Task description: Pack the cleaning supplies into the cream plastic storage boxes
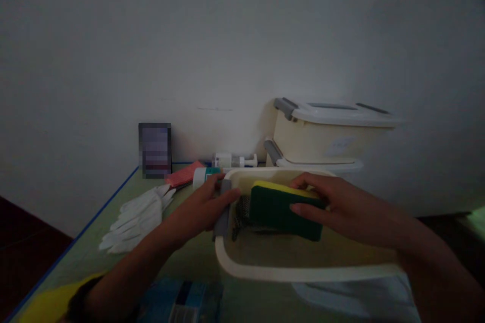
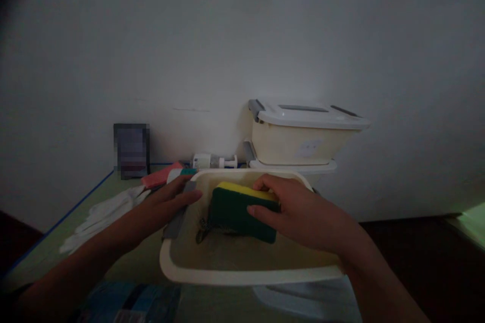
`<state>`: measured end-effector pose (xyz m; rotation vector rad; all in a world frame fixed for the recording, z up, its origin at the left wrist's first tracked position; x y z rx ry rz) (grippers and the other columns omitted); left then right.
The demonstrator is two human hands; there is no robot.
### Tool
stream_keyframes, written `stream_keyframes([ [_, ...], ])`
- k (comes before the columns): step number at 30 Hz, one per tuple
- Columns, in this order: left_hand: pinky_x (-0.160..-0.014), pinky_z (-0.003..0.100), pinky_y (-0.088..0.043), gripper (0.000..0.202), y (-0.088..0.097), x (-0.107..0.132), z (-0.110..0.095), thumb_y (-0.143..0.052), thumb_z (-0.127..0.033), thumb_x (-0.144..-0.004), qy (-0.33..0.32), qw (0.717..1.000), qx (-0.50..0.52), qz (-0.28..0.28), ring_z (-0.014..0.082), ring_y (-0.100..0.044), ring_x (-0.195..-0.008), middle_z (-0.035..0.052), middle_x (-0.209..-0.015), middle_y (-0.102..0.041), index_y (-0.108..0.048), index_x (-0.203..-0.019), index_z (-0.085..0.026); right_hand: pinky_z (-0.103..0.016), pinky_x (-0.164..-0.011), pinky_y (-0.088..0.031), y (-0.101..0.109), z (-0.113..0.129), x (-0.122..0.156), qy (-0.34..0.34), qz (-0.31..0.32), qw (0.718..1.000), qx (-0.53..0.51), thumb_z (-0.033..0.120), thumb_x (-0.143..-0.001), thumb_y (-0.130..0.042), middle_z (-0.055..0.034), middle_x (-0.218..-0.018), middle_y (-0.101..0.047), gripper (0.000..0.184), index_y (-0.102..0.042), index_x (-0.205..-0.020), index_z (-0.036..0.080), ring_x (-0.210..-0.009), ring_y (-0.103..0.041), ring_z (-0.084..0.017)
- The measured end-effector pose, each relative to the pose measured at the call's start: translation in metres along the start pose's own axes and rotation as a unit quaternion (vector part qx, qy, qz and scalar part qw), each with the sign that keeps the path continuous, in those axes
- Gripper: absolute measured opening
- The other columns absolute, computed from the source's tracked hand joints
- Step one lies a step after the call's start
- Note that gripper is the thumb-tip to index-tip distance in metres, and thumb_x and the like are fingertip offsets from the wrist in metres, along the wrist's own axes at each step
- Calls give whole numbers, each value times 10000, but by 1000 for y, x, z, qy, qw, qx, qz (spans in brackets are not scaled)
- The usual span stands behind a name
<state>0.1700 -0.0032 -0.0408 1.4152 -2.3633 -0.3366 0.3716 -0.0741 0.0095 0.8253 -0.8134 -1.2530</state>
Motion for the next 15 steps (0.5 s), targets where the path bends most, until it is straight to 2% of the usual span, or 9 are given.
stream_keyframes([
  [3, -735, 348, -519, 478, -1, -1, 2, -538, -366, -754, 41, 998, 48, 24, 273, -655, -942, 79, -1022, -686, -498, -1194, -184, -286, -724, -446, 3, 6, 4, 5, -34, 999, 28, 455, -852, -535, -9, -926, -638, 274, -567, -1016, 238, -787, -581, -151],
  [5, -756, 353, -517, 474, 5, 0, -2, -544, -302, -718, 26, 997, 59, 34, 271, -648, -952, 79, -1014, -678, -502, -1174, -179, -291, -747, -447, 6, 12, 7, 3, -55, 998, 38, 460, -852, -531, -4, -951, -641, 276, -567, -1027, 250, -812, -583, -151],
  [7, -750, 355, -519, 462, 17, 4, -7, -552, -293, -690, 3, 998, 60, 21, 273, -645, -941, 79, -1014, -676, -522, -1138, -182, -290, -738, -452, 8, 18, 10, 2, -60, 997, 40, 464, -850, -531, 3, -956, -644, 275, -568, -1029, 258, -817, -586, -151],
  [11, -649, 326, -521, 412, 44, 15, -13, -554, -303, -681, -2, 995, 96, 3, 240, -662, -779, 48, -900, -685, -532, -1080, -205, -293, -696, -461, 10, 34, 10, 6, -44, 999, 29, 467, -865, -501, -2, -916, -650, 267, -573, -993, 244, -790, -597, -157],
  [15, -607, 293, -506, 386, 64, 19, -11, -529, -268, -713, -18, 994, 104, -36, 198, -641, -720, 13, -852, -653, -491, -1094, -222, -308, -743, -480, 4, 48, 1, 36, 10, 999, 7, 462, -884, -474, -30, -954, -658, 286, -583, -1000, 225, -851, -618, -182],
])
Point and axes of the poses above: each hand's wrist, its own x-axis away from the middle knuckle, its own y-axis out of the back of the hand, z = x × y, the point moved 6 cm from there along -x, towards the middle knuckle
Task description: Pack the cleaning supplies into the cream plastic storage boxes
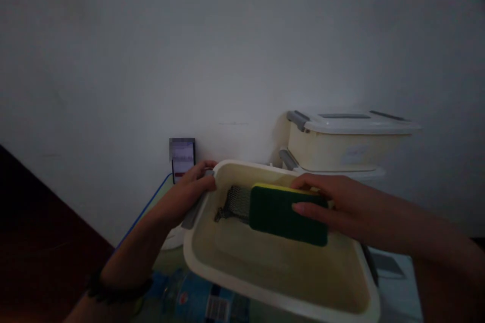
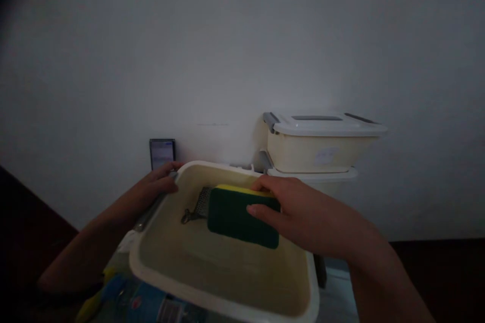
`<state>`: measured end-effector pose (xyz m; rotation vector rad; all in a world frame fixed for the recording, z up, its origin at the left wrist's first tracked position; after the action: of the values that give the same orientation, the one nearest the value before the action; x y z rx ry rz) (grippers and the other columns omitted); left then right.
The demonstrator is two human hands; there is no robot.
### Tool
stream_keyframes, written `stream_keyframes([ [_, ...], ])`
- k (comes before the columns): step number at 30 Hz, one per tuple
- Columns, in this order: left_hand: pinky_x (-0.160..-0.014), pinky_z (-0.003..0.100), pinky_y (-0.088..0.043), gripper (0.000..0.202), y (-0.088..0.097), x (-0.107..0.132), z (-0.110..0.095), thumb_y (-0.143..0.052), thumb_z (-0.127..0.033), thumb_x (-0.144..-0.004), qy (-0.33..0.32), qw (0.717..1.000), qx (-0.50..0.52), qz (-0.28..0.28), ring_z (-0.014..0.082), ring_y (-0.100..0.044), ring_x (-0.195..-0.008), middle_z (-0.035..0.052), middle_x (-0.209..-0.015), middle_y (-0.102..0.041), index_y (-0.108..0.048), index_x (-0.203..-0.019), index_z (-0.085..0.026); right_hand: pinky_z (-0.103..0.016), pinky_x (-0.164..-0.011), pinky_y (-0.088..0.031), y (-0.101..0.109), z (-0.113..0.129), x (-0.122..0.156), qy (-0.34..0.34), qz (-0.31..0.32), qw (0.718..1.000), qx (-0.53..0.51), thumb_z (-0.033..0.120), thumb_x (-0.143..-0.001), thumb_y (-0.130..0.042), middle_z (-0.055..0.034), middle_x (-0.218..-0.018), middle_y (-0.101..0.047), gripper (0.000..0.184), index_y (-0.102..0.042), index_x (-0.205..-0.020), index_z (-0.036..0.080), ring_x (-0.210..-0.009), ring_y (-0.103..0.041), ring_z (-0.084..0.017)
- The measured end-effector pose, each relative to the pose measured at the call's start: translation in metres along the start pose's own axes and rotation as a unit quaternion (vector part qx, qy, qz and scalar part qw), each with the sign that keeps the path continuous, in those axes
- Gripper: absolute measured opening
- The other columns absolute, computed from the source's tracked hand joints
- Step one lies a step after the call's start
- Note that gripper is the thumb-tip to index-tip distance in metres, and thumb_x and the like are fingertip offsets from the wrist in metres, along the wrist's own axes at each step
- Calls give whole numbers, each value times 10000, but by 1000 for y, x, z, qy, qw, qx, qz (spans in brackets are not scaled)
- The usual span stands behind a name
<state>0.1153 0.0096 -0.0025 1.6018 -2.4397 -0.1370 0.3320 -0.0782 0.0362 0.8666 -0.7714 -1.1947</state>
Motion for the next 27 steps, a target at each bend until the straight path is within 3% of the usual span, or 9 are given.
stream_keyframes([
  [4, -694, 317, -511, 400, 5, -5, 1, -496, -292, -766, -54, 996, -65, -11, 216, -633, -851, 52, -997, -648, -512, -1157, -206, -301, -710, -515, -11, 4, -14, 6, 25, 999, -30, 425, -898, -463, -58, -942, -663, 275, -579, -1002, 198, -803, -647, -184],
  [8, -841, 366, -483, 408, 4, -8, 1, -443, -306, -795, -82, 988, -130, -11, 250, -602, -1001, 81, -1117, -634, -556, -1164, -176, -246, -474, -517, -25, 1, -23, -20, 48, 993, -102, 432, -930, -379, -61, -901, -627, 327, -509, -1116, 196, -560, -625, -127],
  [11, -863, 359, -470, 400, 7, -11, 3, -437, -332, -802, -70, 983, -166, -21, 255, -589, -1031, 79, -1137, -631, -577, -1140, -170, -204, -376, -468, -28, -1, -27, -23, 47, 993, -102, 437, -942, -341, -33, -834, -591, 348, -506, -1147, 210, -453, -569, -89],
  [16, -796, 333, -488, 414, 8, -15, 11, -428, -331, -807, -41, 987, -158, -6, 244, -602, -984, 77, -1103, -639, -565, -1162, -170, -203, -367, -449, -25, -1, -29, -6, 26, 996, -84, 433, -950, -320, -12, -821, -574, 369, -528, -1172, 225, -382, -509, -55],
  [21, -818, 327, -476, 401, 12, -13, 3, -427, -322, -809, -83, 982, -167, -29, 240, -594, -995, 71, -1106, -639, -580, -1146, -168, -209, -413, -479, -20, -1, -29, 0, -2, 994, -106, 419, -960, -310, -6, -817, -579, 380, -454, -1245, 213, -379, -534, -55],
  [24, -818, 348, -487, 432, 14, -10, -1, -437, -352, -808, -86, 981, -171, -31, 258, -603, -1001, 86, -1168, -634, -578, -1171, -165, -212, -468, -502, -20, -1, -29, 21, -5, 995, -101, 388, -960, -325, -36, -899, -595, 352, -480, -1218, 206, -498, -590, -78],
  [27, -916, 372, -452, 488, 15, -6, -7, -447, -379, -815, -105, 975, -191, -42, 270, -570, -1099, 92, -1262, -596, -546, -1240, -163, -271, -674, -538, -25, 1, -27, 57, 18, 997, -56, 324, -942, -380, -71, -1041, -601, 285, -566, -1121, 204, -859, -630, -169],
])
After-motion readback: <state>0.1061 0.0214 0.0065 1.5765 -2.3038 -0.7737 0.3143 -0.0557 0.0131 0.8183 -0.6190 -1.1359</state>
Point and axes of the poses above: each hand's wrist, its own x-axis away from the middle knuckle, its own y-axis out of the back of the hand, z = x × y, the point moved 6 cm from there along -x, towards the middle knuckle
